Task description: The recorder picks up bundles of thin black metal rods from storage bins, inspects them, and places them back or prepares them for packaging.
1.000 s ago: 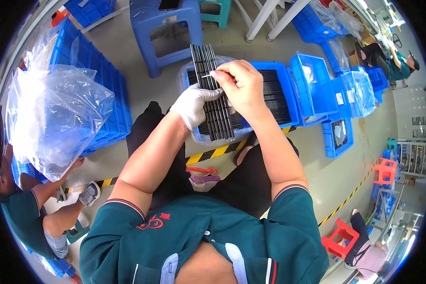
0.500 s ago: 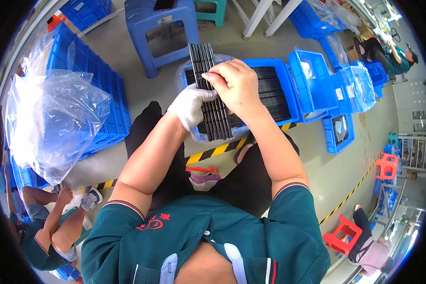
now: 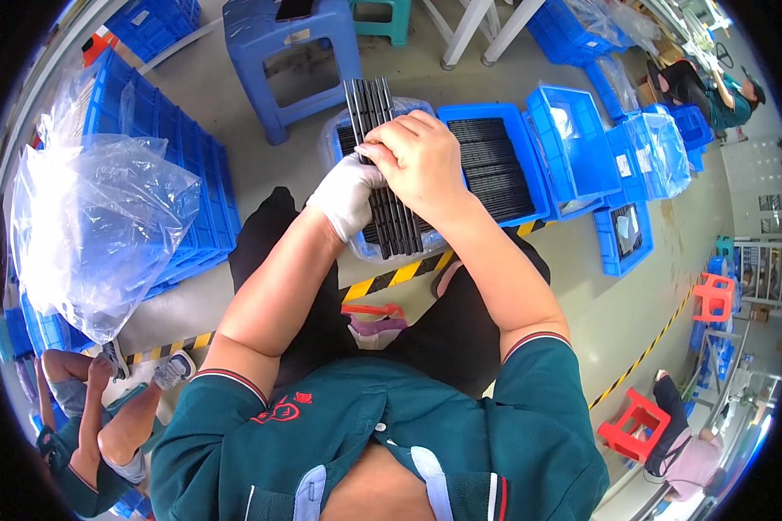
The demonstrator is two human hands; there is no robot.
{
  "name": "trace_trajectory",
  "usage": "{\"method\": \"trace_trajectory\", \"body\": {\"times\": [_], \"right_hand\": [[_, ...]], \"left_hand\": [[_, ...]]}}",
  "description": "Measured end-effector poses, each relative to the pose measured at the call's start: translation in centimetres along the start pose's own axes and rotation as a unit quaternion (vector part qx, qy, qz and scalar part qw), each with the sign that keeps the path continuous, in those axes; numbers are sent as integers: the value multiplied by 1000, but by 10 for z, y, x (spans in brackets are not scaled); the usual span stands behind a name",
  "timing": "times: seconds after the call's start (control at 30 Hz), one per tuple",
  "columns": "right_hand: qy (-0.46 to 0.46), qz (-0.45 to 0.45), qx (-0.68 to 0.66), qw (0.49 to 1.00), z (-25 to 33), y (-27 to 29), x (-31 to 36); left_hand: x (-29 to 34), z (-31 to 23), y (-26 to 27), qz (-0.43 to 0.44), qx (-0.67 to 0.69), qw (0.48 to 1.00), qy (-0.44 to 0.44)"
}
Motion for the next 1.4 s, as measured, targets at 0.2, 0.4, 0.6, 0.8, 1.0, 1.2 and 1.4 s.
{"method": "trace_trajectory", "body": {"times": [0.2, 0.4, 0.6, 0.8, 1.0, 1.2, 1.4], "right_hand": [[1, -1, -16, 1000, 1, -3, 0], [-35, -115, -16, 993, 6, 48, -6], [-178, 7, -98, 979, -35, 30, 5], [-164, 42, -49, 984, -40, 19, 12], [-81, 50, -10, 995, -28, 13, 10], [-6, 30, 66, 997, -9, 14, 8], [65, 45, 164, 983, 12, -7, 15]], "left_hand": [[-1, 3, 8, -20, 6, 1000, -7], [5, -8, -9, -39, 176, 981, 74], [-2, -27, 10, -86, 192, 977, 20], [-7, -27, 11, -84, 276, 957, 25], [-6, -23, 20, -140, 239, 961, 24], [-9, -20, 24, -136, 213, 968, 9], [-4, -17, 32, -186, 161, 969, -2]]}}
Point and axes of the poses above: each hand's wrist, its own x-axis away from the middle knuckle, its own y-axis out of the back of the hand, z = x × y, the point moved 8 cm from there along -x, towards the middle knuckle, and after that the axes turned 9 degrees about -y, right-handed, at the moved point
